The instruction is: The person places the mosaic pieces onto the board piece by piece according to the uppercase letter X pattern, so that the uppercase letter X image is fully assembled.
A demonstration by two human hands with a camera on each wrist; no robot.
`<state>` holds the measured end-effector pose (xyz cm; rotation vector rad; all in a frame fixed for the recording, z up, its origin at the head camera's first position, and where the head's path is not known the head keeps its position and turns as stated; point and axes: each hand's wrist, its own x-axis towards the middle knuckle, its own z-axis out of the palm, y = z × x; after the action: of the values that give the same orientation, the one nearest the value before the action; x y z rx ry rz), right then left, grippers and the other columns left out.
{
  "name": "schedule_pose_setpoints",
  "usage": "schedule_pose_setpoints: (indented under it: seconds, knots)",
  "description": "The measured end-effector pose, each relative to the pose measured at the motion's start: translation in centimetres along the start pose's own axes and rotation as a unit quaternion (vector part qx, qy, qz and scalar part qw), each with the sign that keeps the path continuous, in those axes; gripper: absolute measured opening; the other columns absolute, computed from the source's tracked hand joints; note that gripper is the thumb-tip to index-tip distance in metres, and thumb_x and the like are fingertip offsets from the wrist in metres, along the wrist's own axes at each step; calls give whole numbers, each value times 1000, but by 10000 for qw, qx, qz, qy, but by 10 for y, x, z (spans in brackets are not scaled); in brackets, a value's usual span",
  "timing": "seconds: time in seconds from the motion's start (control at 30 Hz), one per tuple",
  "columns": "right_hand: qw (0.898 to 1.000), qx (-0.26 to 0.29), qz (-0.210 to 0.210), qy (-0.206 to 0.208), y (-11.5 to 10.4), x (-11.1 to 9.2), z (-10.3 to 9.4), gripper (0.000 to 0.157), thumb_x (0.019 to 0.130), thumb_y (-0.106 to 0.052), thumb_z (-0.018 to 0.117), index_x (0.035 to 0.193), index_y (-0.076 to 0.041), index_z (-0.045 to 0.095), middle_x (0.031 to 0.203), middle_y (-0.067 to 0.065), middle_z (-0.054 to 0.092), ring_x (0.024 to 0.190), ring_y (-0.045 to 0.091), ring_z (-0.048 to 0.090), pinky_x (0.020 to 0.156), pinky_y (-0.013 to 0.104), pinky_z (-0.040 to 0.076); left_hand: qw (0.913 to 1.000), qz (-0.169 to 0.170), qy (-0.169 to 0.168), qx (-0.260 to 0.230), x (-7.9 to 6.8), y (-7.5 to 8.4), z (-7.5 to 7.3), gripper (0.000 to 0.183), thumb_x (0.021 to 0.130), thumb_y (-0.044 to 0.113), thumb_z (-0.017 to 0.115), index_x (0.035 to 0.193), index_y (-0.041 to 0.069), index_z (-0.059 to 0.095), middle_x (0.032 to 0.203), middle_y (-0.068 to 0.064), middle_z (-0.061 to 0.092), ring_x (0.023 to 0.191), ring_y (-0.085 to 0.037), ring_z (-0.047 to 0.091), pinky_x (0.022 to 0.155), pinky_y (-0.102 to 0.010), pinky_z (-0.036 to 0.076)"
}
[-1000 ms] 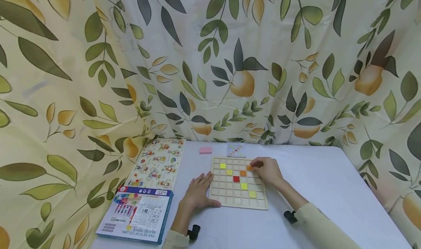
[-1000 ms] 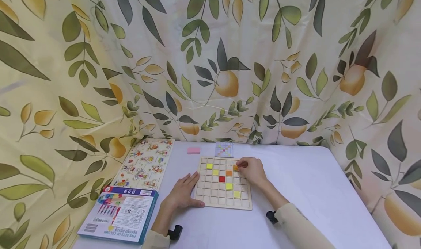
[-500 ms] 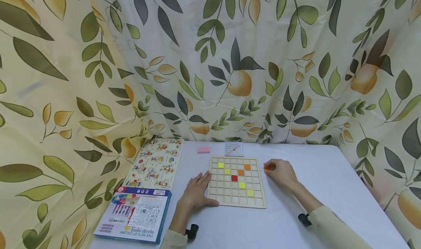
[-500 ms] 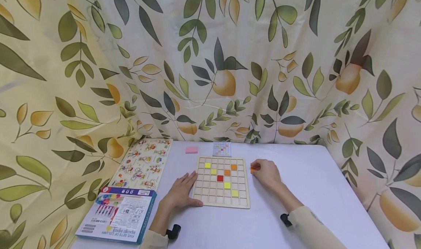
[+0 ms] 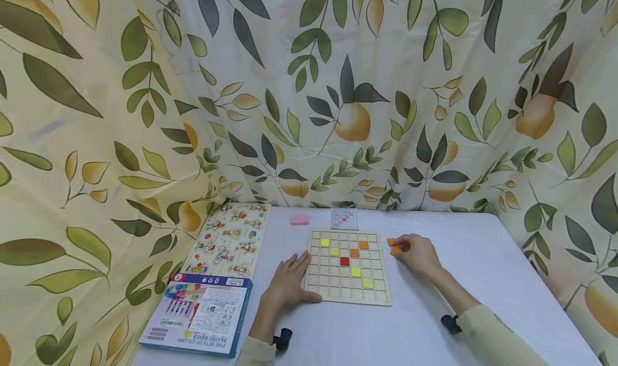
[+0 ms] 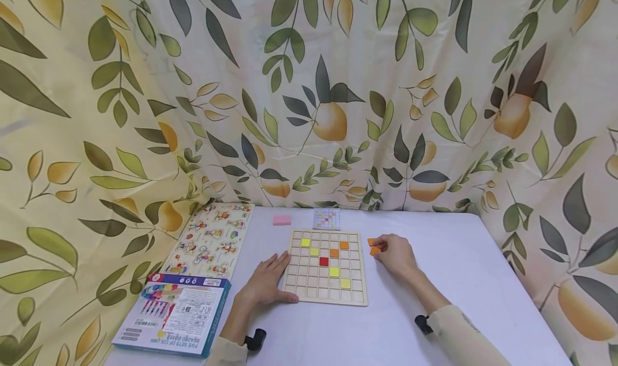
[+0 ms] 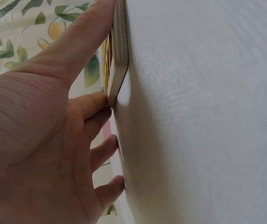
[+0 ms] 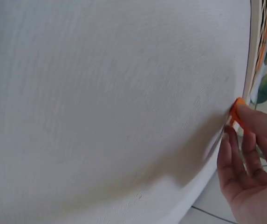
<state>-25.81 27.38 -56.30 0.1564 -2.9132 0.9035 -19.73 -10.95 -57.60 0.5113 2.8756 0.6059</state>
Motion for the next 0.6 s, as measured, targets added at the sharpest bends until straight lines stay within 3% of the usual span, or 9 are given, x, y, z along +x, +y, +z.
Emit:
schedule_pose_setpoints:
  seconds: [0.27,0.6]
  knots:
    - [9990,384,127,178,-8,0,-8,22,85,2,78,105,-5,79,91,3,75,81,19,69,71,36,57,10000,9,78,57,6,-6,8,120,71,67,86,165,14,32,172,0,27,158,-32,23,127,-59,20]
    - [9964,827,132,159,-35,-1,-9,23,86,-2,80,109,-2,78,91,4,77,80,18,70,67,28,55,10000,-37,-77,-16,1,1,-2,117,74,60,88,164,12,33,172,-3,28,158,-34,23,128,-59,19]
